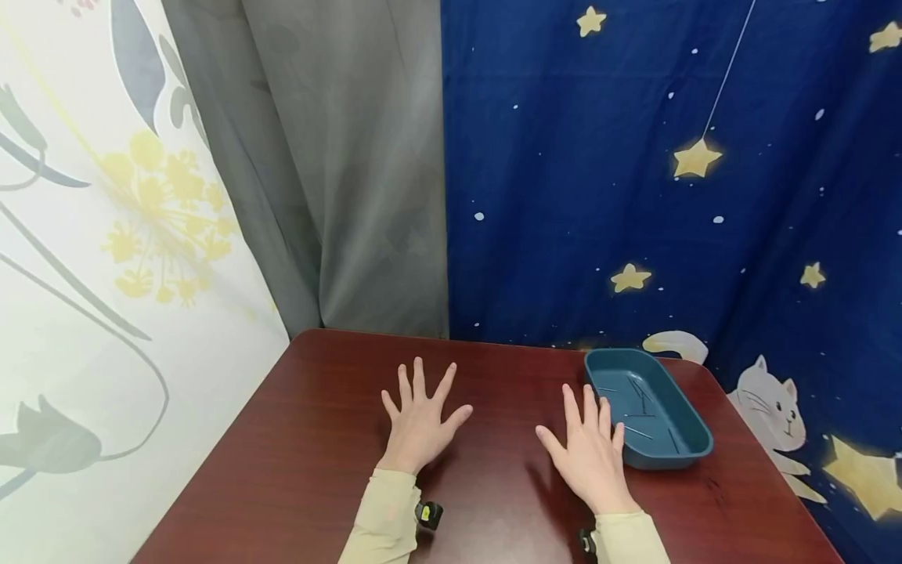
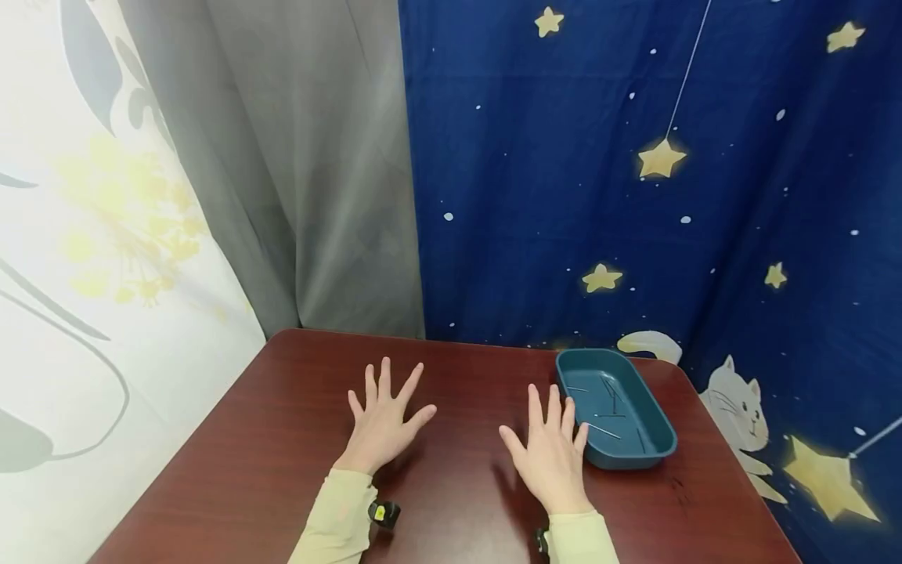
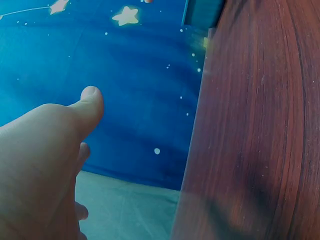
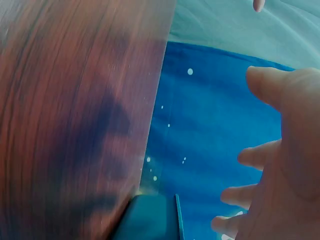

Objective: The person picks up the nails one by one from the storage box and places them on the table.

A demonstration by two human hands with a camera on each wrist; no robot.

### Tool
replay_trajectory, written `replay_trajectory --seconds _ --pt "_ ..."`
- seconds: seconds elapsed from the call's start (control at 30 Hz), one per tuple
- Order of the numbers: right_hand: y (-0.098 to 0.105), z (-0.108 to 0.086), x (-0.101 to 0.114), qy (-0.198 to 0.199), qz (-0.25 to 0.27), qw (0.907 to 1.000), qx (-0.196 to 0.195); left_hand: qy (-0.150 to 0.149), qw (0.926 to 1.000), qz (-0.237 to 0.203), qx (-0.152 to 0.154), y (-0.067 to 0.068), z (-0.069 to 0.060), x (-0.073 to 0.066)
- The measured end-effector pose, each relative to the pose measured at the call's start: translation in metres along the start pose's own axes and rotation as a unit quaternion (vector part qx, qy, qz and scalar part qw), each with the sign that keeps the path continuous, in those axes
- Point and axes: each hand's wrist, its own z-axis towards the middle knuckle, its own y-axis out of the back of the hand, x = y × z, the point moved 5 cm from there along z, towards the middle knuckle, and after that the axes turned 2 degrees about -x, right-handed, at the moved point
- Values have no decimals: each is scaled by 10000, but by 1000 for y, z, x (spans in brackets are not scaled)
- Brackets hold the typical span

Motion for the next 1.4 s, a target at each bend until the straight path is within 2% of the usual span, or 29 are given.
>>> replay_trajectory --seconds 0.27,0.43,0.63,0.73,0.87,1.03,1.17,1.27,1.4 --pt "14 5 -19 -262 -104 9996 -92 -132 9995 107 273 6 -2 3" --pt "19 6 -37 -518 -222 9984 31 -223 9982 198 518 5 -5 4" --pt "27 8 -58 -815 -326 9961 31 -522 9975 87 458 5 -7 4" --pt "31 8 -68 -1007 -338 9943 51 -569 9971 137 491 4 -9 5" --pt "36 8 -84 -1463 -275 9886 211 -571 9965 126 591 3 -11 5" --pt "39 10 -100 -2143 -152 9753 508 -632 9957 58 673 2 -15 5" --pt "38 10 -109 -2540 -133 9649 657 -621 9949 73 789 1 -17 5" --pt "37 8 -113 -2660 -193 9612 709 -617 9944 96 850 0 -17 5" --pt "33 6 -116 -2561 -253 9637 707 -643 9942 114 860 0 -17 6"
